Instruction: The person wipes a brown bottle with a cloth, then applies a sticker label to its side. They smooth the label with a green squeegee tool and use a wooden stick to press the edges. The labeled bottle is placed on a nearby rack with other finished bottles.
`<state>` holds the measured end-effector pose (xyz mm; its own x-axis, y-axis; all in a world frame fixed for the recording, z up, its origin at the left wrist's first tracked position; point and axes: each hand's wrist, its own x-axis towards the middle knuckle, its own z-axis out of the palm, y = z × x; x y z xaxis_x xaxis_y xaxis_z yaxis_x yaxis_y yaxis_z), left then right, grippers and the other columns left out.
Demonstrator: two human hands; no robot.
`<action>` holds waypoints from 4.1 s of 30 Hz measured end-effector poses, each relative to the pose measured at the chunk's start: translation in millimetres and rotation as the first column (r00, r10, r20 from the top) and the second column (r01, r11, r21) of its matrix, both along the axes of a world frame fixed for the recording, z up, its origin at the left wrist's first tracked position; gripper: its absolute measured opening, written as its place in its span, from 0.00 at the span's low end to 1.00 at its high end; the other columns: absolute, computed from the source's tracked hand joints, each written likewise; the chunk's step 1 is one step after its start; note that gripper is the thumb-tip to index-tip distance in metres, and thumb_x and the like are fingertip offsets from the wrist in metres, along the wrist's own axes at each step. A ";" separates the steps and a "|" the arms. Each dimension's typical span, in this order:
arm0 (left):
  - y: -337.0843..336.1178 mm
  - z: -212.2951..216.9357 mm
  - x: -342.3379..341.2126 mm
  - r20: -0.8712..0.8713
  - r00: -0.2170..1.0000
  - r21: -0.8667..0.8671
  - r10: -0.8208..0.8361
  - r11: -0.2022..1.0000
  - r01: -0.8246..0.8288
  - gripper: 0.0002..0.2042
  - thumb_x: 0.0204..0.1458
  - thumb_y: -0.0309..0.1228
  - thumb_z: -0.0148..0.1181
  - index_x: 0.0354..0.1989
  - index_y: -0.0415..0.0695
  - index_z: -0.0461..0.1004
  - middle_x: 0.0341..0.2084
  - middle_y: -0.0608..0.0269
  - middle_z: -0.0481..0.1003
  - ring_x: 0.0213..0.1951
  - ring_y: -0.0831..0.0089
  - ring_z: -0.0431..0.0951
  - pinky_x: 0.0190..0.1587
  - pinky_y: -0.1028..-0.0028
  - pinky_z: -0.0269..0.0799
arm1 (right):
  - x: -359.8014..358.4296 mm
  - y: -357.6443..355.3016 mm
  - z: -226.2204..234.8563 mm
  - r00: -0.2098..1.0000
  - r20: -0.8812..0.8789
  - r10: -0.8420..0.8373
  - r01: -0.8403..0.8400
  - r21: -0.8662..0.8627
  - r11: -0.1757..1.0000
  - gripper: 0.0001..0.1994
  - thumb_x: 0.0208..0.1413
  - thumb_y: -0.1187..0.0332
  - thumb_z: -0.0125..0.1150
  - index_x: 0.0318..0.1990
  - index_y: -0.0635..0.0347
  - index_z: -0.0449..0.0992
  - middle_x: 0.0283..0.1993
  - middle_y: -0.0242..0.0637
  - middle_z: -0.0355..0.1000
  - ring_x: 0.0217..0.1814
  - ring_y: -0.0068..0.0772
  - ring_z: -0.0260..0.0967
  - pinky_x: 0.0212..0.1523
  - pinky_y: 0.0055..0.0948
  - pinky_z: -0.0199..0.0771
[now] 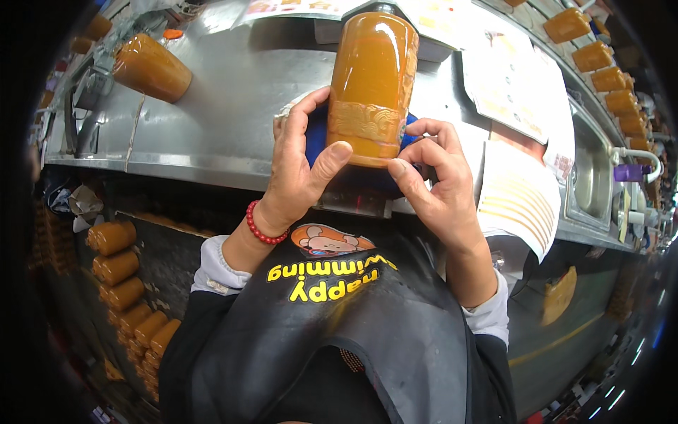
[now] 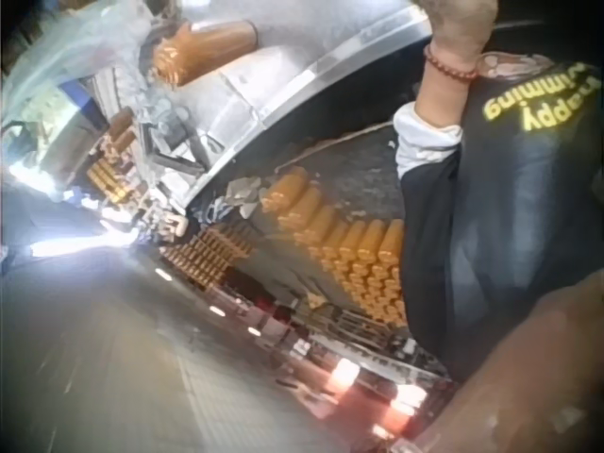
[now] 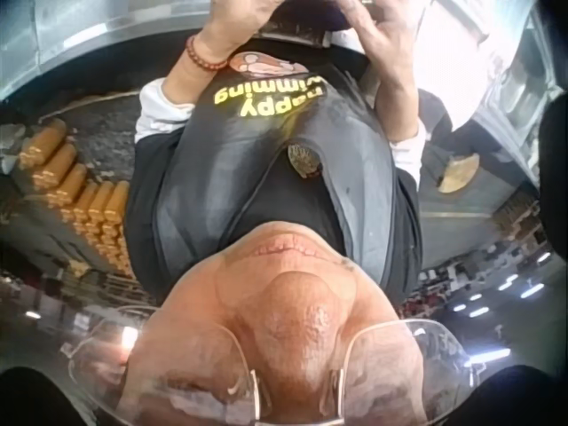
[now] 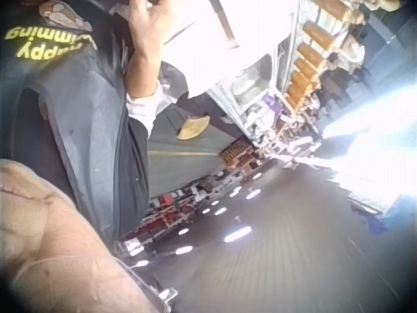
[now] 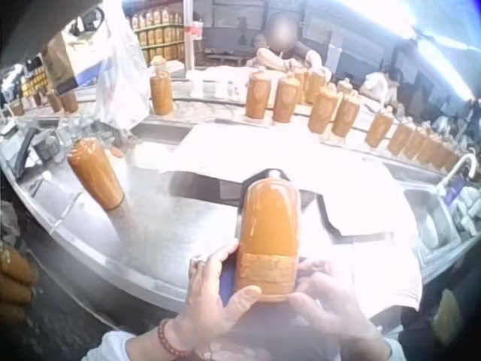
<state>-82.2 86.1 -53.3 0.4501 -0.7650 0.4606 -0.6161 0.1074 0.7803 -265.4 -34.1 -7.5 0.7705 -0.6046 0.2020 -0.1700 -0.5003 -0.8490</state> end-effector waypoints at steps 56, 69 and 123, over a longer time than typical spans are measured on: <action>5.5 23.6 10.5 0.887 0.462 -0.184 0.026 0.936 0.301 0.17 0.45 0.36 0.71 0.45 0.68 0.80 0.44 0.88 0.73 0.51 0.76 0.66 0.62 0.57 0.53 | -28.9 -37.4 -8.8 0.970 -0.045 0.238 -0.214 0.302 0.929 0.11 0.61 0.64 0.64 0.34 0.61 0.72 0.53 0.38 0.63 0.53 0.30 0.61 0.55 0.28 0.61; -6.3 3.0 1.4 0.362 0.925 -0.103 -0.114 0.982 0.161 0.36 0.46 0.31 0.72 0.65 0.50 0.62 0.58 0.53 0.71 0.60 0.49 0.69 0.69 0.45 0.48 | -22.4 -38.8 -7.5 0.962 -0.013 0.271 -0.260 0.252 0.932 0.10 0.62 0.66 0.62 0.32 0.61 0.71 0.51 0.35 0.63 0.47 0.26 0.60 0.46 0.23 0.64; -15.0 7.1 7.5 0.862 0.490 -0.094 -0.132 0.907 0.410 0.18 0.33 0.30 0.69 0.37 0.64 0.77 0.47 0.79 0.74 0.44 0.69 0.62 0.45 0.66 0.59 | -36.2 -47.4 -24.2 0.959 0.003 0.282 -0.275 0.238 0.932 0.13 0.63 0.64 0.61 0.31 0.61 0.69 0.46 0.34 0.64 0.46 0.27 0.60 0.47 0.25 0.63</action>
<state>-74.7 71.1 -46.2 -0.4474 -0.5699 0.6892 -0.8583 0.4903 -0.1517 -301.6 -81.5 -31.7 0.9184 -0.3918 0.0547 -0.0801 -0.3196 -0.9442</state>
